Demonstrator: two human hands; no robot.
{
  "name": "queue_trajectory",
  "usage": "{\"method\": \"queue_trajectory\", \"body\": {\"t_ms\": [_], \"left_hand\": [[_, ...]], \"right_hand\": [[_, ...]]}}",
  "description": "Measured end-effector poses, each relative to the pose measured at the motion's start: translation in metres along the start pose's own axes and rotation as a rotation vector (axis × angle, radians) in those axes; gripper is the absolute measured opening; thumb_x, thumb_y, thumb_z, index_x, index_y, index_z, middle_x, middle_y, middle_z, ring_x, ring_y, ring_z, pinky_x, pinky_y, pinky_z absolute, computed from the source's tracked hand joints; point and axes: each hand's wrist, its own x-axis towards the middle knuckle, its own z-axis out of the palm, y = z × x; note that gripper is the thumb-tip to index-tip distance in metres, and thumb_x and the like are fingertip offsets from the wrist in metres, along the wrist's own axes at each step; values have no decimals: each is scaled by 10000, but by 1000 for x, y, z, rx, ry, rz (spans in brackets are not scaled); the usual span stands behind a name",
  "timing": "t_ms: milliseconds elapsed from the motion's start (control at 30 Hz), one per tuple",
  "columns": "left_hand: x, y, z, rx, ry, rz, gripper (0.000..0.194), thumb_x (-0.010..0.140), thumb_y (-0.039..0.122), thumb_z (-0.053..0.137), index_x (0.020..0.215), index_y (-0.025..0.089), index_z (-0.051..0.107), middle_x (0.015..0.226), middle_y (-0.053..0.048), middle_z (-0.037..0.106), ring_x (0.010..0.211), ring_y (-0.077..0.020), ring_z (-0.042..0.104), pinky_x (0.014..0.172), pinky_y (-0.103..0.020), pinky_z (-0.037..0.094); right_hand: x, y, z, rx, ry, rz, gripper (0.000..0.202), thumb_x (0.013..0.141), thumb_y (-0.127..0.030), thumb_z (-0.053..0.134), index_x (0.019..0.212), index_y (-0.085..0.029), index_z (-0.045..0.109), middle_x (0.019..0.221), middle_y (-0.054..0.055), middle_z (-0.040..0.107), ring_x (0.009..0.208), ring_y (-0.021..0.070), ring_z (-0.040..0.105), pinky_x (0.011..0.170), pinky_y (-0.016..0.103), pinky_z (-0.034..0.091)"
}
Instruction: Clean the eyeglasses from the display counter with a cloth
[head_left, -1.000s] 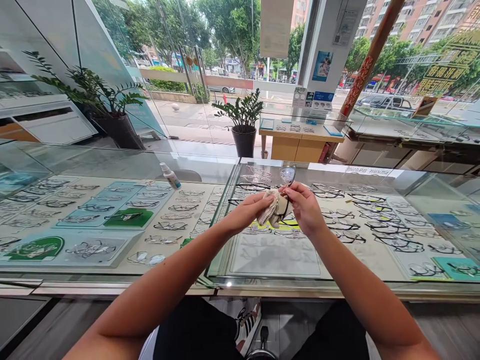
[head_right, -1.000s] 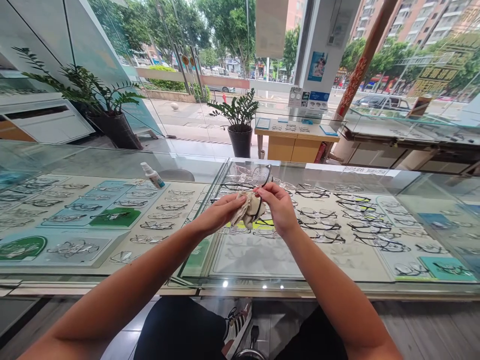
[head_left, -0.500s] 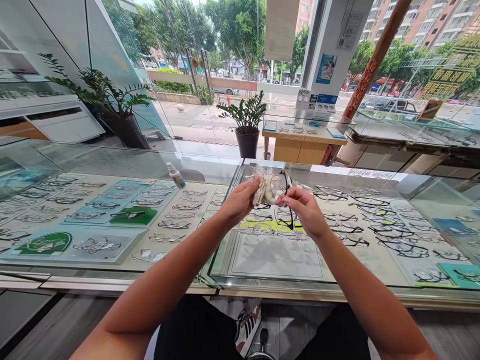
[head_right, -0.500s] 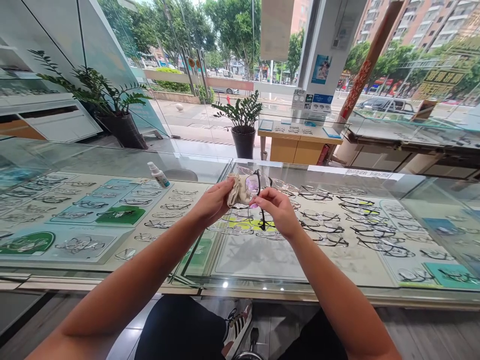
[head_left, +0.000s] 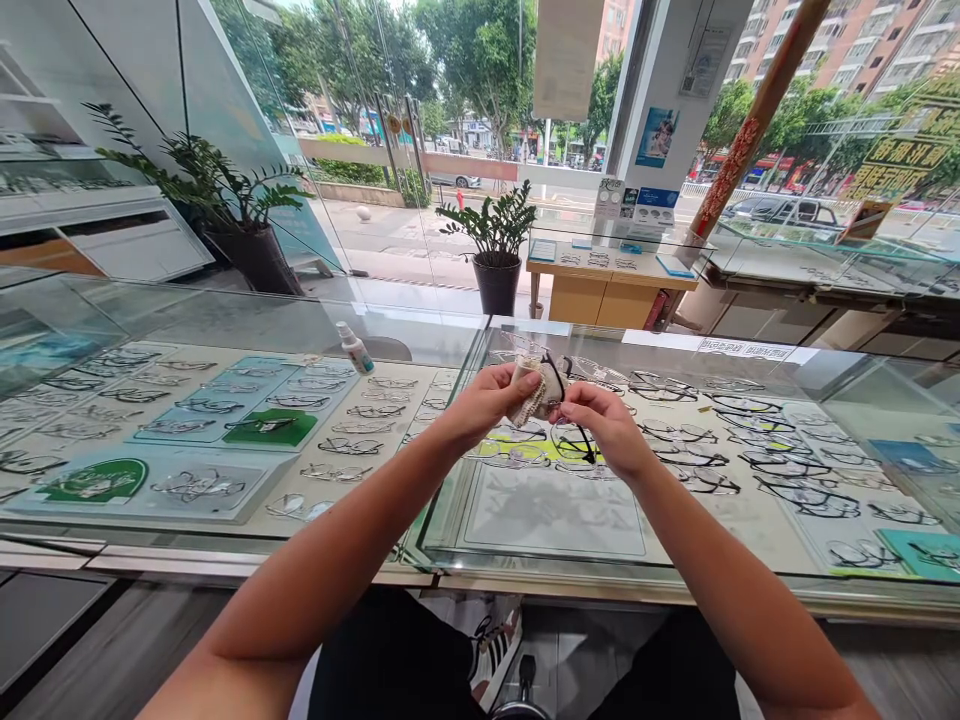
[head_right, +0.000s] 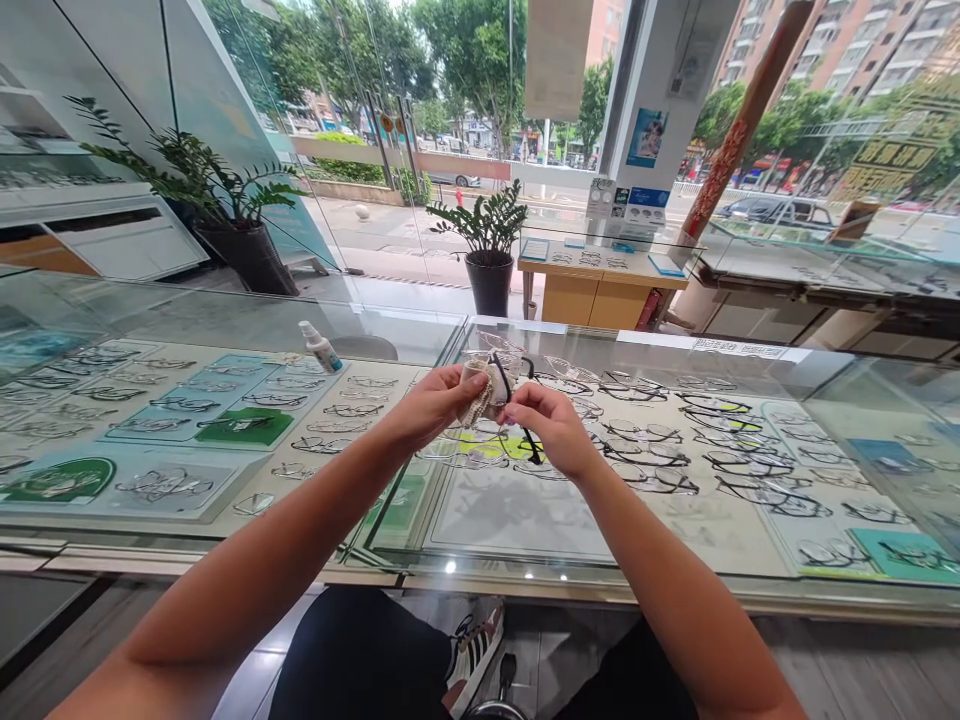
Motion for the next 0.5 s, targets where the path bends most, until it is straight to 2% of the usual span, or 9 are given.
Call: {"method": "queue_trajectory", "body": {"t_ms": [267, 500], "left_hand": [[-4, 9, 0, 4, -32, -11, 518, 790, 550, 973, 967, 111, 764, 816, -63, 734, 677, -124, 611, 619, -238, 397], [-7, 13, 4, -44, -82, -17, 456, 773, 410, 997, 1031, 126, 751, 777, -23, 686, 588, -72, 513, 541, -215, 299]], "right_hand": [[0, -2, 1, 30, 10, 3, 334, 848, -526, 889, 799, -235, 731, 805, 21, 777, 819, 209, 668, 852, 376, 518], [1, 0, 1, 46, 2, 2, 343, 845, -534, 891, 810, -233, 730, 811, 26, 778, 825, 210, 666, 854, 379, 517]]}}
